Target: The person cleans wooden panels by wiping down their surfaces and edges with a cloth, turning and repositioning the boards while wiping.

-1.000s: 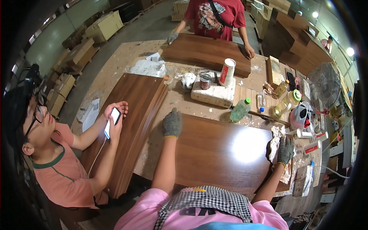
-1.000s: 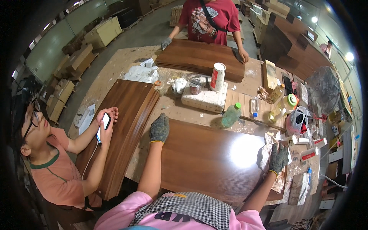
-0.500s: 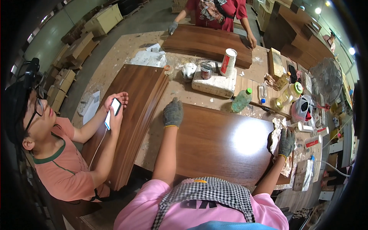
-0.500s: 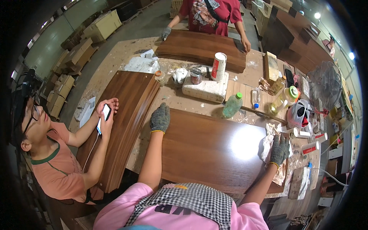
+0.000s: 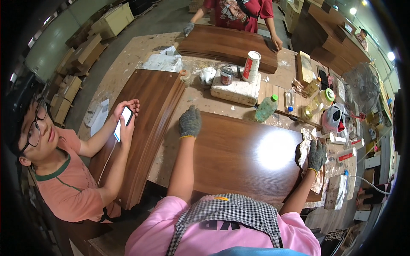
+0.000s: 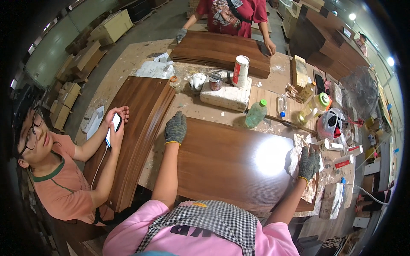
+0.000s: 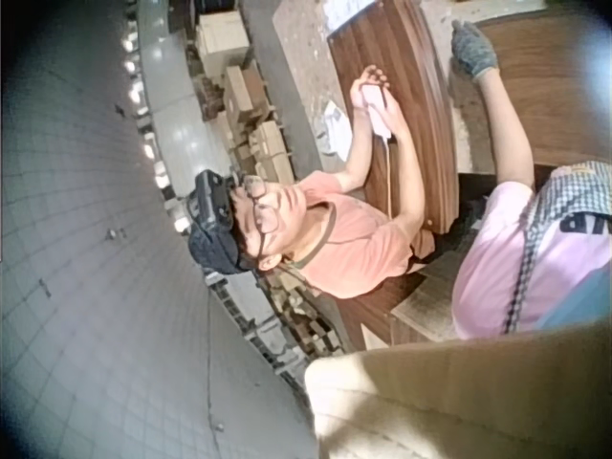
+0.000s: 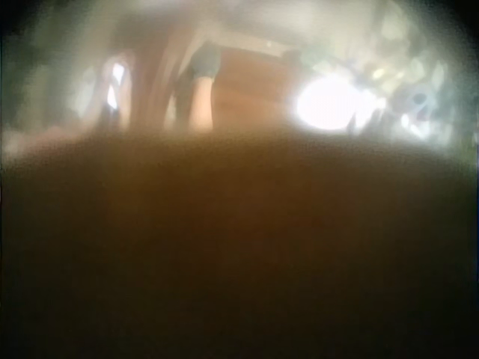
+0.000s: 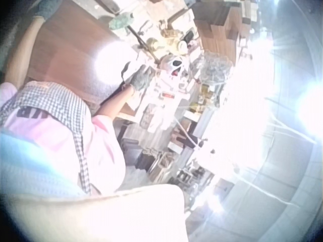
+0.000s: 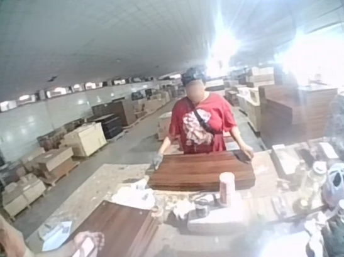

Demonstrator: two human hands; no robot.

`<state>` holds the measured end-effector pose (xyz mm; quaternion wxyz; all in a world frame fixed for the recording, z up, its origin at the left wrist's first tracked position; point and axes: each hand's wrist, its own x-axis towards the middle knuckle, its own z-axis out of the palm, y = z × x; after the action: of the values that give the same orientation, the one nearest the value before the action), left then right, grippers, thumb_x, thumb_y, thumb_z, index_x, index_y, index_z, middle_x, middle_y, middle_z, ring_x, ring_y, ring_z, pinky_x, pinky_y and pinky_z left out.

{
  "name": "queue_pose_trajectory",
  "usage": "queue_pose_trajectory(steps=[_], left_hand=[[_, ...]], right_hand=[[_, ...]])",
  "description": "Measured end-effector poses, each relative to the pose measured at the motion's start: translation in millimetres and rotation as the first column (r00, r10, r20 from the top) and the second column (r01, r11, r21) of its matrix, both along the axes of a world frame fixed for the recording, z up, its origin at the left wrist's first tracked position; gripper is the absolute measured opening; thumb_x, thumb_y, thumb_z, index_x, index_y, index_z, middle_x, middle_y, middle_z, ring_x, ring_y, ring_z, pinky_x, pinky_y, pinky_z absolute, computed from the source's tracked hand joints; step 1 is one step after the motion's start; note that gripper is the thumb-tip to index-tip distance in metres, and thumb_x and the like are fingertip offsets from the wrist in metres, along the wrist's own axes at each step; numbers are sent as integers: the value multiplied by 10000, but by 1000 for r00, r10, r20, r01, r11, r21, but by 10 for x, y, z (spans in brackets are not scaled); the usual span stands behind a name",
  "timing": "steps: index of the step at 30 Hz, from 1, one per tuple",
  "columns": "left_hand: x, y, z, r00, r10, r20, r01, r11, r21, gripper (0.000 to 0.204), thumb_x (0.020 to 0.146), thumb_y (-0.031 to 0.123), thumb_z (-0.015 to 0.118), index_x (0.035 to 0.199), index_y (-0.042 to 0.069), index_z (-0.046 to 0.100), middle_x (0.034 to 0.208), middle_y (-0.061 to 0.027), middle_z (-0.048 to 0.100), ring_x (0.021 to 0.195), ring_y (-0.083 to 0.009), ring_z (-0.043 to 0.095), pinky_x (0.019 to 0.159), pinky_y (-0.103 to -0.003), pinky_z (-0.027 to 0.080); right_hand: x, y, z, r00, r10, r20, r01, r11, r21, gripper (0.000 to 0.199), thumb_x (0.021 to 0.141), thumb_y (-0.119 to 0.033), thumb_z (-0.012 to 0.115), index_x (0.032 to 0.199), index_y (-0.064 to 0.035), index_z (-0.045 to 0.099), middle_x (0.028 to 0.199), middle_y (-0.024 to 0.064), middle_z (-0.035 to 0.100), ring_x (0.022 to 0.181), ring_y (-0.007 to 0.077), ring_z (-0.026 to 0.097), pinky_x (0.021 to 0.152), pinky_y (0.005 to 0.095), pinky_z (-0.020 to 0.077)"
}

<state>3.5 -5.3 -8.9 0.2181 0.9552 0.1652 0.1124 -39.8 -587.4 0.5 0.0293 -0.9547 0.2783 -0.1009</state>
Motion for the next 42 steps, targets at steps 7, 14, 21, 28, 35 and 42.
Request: queue_pose_trajectory(steps=[7, 14, 21, 28, 35, 42], left_hand=[[-11, 51, -115, 998, -4, 69, 0, 998, 59, 434, 1063, 356, 404, 1273, 30, 598, 1054, -256, 718, 974, -437, 685, 882, -524, 538], [16, 29, -125, 999, -4, 53, 1, 998, 66, 433, 1059, 358, 416, 1285, 37, 598, 1075, -261, 713, 987, -441, 683, 883, -528, 539], [26, 45, -128, 1000, -2, 18, 1, 998, 59, 441, 1059, 363, 421, 1296, 34, 595, 1086, -258, 713, 985, -446, 682, 884, -534, 540], [9, 78, -178, 1000, 19, 14, -20, 997, 72, 450, 1062, 364, 416, 1323, 41, 586, 1107, -260, 708, 1018, -444, 673, 906, -533, 533], [3, -24, -7, 998, 15, -64, -14, 1000, 19, 473, 1078, 357, 404, 1314, 2, 610, 1233, -252, 679, 1137, -431, 640, 1007, -496, 500], [-14, 50, -29, 999, 31, -38, -30, 999, 10, 463, 1072, 354, 421, 1303, 0, 611, 1213, -264, 681, 1138, -432, 638, 996, -499, 504]], right_hand=[[30, 44, -5, 1000, 3, -23, -4, 999, -49, 592, 985, -609, 469, 1387, -214, 649, 1494, 116, 558, 1380, 315, 506, 1131, 497, 382], [19, -59, -81, 1000, -5, -2, 5, 1000, 5, 605, 979, -625, 467, 1400, -227, 640, 1526, 100, 529, 1409, 302, 477, 1157, 500, 350], [50, -23, 12, 996, -20, -91, 19, 1000, -7, 623, 981, -632, 449, 1451, -248, 590, 1577, 84, 474, 1438, 272, 456, 1172, 497, 348], [-36, 108, 109, 999, 37, -7, -37, 999, 13, 582, 1008, -551, 490, 1384, -136, 650, 1491, 203, 540, 1390, 355, 495, 1161, 429, 371], [30, -86, -59, 998, -19, -52, 19, 1000, -4, 604, 972, -638, 464, 1428, -271, 614, 1556, 80, 500, 1426, 282, 462, 1154, 496, 350], [-13, 178, 176, 999, 34, -31, -34, 999, -2, 596, 1013, -558, 478, 1401, -135, 637, 1517, 183, 520, 1407, 335, 479, 1171, 423, 359]])
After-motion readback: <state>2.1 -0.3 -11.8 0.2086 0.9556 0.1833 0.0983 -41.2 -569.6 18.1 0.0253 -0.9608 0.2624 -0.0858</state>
